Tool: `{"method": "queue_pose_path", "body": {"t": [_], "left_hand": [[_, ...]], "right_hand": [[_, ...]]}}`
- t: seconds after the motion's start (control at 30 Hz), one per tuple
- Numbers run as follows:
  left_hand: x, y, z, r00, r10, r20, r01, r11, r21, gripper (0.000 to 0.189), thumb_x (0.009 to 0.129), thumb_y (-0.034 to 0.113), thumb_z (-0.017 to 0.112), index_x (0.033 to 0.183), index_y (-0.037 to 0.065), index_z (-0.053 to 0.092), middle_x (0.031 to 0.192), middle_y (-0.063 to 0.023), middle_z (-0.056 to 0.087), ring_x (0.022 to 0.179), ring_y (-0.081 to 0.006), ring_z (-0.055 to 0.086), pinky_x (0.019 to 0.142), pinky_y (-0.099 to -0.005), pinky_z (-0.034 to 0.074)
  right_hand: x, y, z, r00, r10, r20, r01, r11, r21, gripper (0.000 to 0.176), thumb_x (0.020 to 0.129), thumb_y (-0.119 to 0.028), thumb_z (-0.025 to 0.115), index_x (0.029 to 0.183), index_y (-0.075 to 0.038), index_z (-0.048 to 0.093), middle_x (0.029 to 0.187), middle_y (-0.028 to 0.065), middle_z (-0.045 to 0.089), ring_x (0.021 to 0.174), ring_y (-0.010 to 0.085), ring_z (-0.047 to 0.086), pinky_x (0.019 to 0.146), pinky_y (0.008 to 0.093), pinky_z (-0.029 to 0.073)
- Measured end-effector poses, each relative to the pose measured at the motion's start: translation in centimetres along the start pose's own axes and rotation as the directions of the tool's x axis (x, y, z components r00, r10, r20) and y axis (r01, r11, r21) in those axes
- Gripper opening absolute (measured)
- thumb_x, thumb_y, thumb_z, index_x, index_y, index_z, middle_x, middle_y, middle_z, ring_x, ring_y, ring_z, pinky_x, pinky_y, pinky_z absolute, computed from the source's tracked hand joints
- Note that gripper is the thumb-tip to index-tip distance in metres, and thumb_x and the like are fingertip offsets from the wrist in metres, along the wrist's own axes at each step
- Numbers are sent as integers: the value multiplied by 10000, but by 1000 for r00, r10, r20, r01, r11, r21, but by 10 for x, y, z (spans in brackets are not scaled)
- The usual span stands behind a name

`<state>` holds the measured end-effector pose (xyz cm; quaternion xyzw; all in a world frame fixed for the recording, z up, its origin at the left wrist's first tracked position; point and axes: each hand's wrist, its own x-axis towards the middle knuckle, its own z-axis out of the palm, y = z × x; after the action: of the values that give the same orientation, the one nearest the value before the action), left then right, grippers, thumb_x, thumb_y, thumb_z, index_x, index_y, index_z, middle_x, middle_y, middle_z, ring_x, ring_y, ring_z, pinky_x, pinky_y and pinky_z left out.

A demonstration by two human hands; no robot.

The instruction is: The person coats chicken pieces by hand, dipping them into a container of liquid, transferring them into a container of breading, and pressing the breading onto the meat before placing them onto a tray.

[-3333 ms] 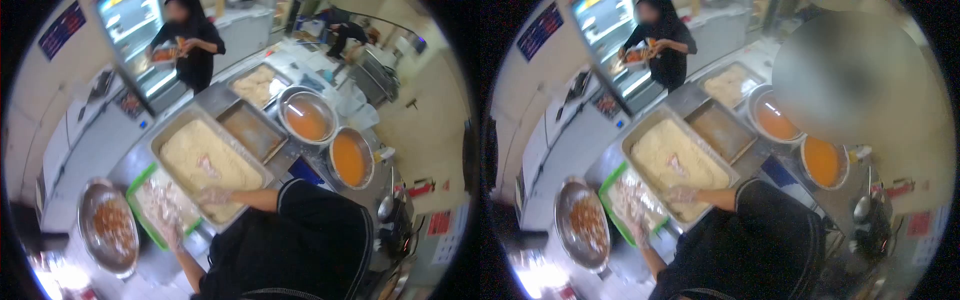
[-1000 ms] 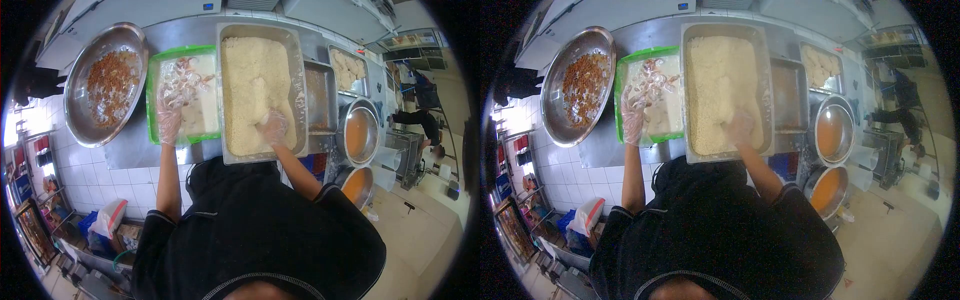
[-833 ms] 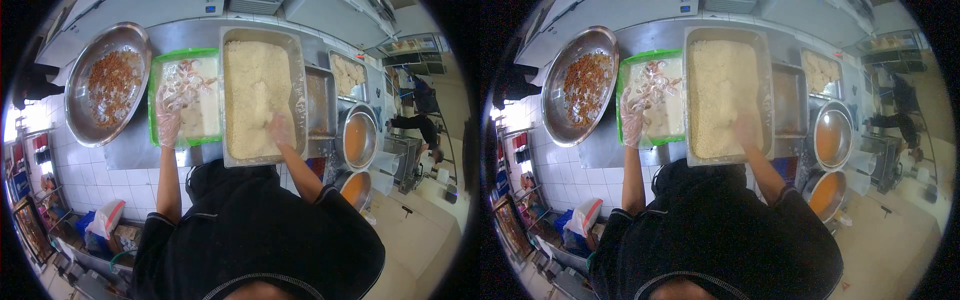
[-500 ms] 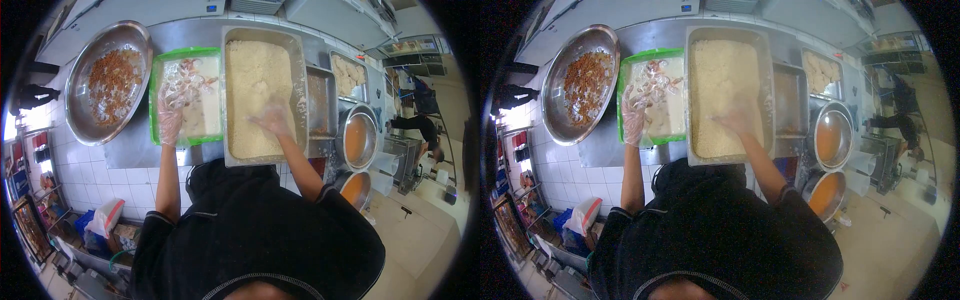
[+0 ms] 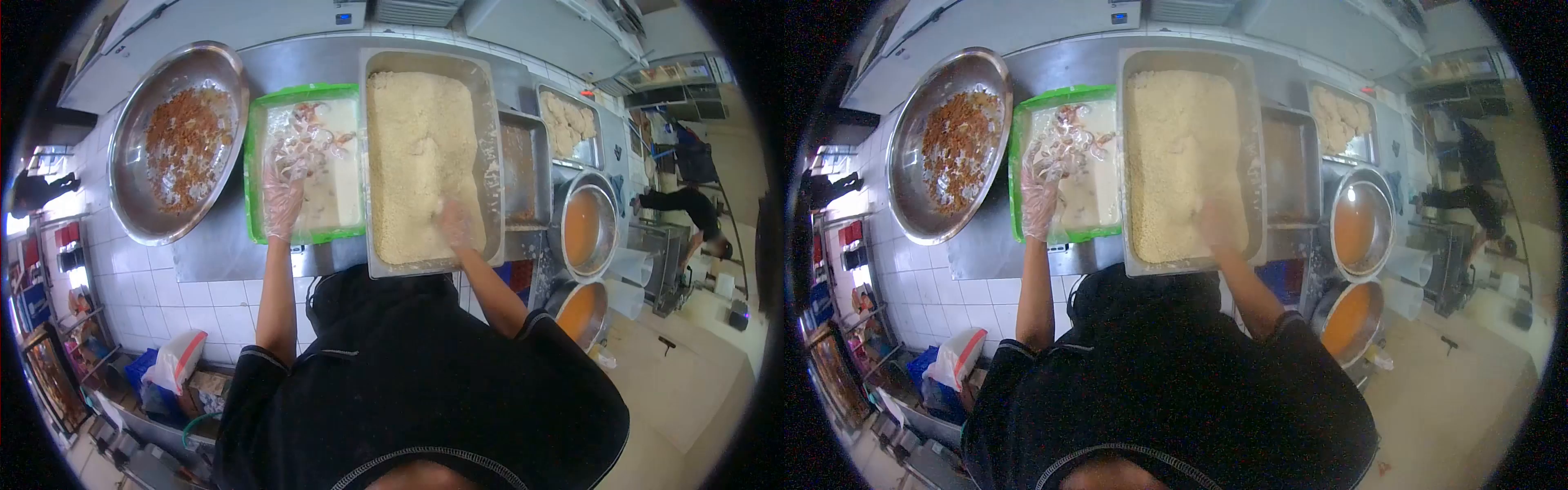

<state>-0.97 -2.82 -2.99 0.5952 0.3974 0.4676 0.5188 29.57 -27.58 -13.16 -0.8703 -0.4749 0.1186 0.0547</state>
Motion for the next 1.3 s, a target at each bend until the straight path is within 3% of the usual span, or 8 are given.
{"method": "queue_pose_path", "body": {"t": [0.13,0.43,0.53,0.67,0.77,0.87,1.07,1.3], "left_hand": [[13,-10,-21,989,-146,38,116,895,432,474,884,79,696,1341,34,580,1184,-191,685,1090,-287,672,904,-392,547],[46,-53,-6,858,8,513,-479,370,796,434,872,147,655,1292,52,595,1164,-215,672,1081,-379,652,928,-460,530],[66,-27,26,803,-159,575,-485,388,784,404,862,139,621,1252,38,600,1154,-223,670,1050,-379,654,920,-479,520],[85,-28,60,749,-162,643,-533,428,729,300,863,144,562,1121,31,665,1078,-219,696,981,-344,670,873,-461,523],[92,-30,82,693,-372,617,-619,133,774,229,866,160,564,992,56,724,990,-185,719,941,-314,682,838,-445,519],[81,-89,76,751,-119,649,-659,-77,749,225,885,184,548,910,90,751,929,-153,732,900,-301,695,803,-438,510],[85,-76,75,654,-357,668,-722,-28,692,240,910,199,542,900,114,766,898,-121,751,894,-311,714,754,-486,500],[86,-21,62,727,-216,651,-485,510,711,220,901,261,614,950,75,721,904,-176,704,832,-325,679,776,-438,541]], "right_hand": [[55,-55,-83,929,177,324,-242,955,171,528,926,-476,630,1260,-69,658,1207,242,651,1168,422,595,1013,504,449],[94,-94,-78,972,123,-202,-70,966,250,1162,815,-749,629,1555,68,261,1565,355,307,1487,465,264,1230,493,217],[59,-82,-74,997,60,-58,-54,994,90,1299,780,-791,629,1589,63,78,1635,330,138,1534,469,90,1247,517,140],[12,-70,-101,941,64,332,-26,993,-116,1335,737,-817,645,1577,81,126,1606,348,203,1520,459,174,1232,518,189],[-9,-48,-72,926,69,371,-8,987,-163,1224,729,-787,675,1505,83,304,1504,326,395,1432,438,363,1184,481,299],[-15,-53,-76,922,102,372,-68,992,-102,1008,741,-713,720,1358,66,553,1324,257,598,1267,394,551,1089,448,420],[-31,-27,-8,985,16,172,-32,996,88,801,770,-641,734,1237,5,646,1150,236,683,1110,383,645,980,460,497],[4,-32,-43,929,197,313,-316,863,395,525,836,-392,774,1200,-22,695,1161,227,701,1106,387,660,972,441,510]]}}
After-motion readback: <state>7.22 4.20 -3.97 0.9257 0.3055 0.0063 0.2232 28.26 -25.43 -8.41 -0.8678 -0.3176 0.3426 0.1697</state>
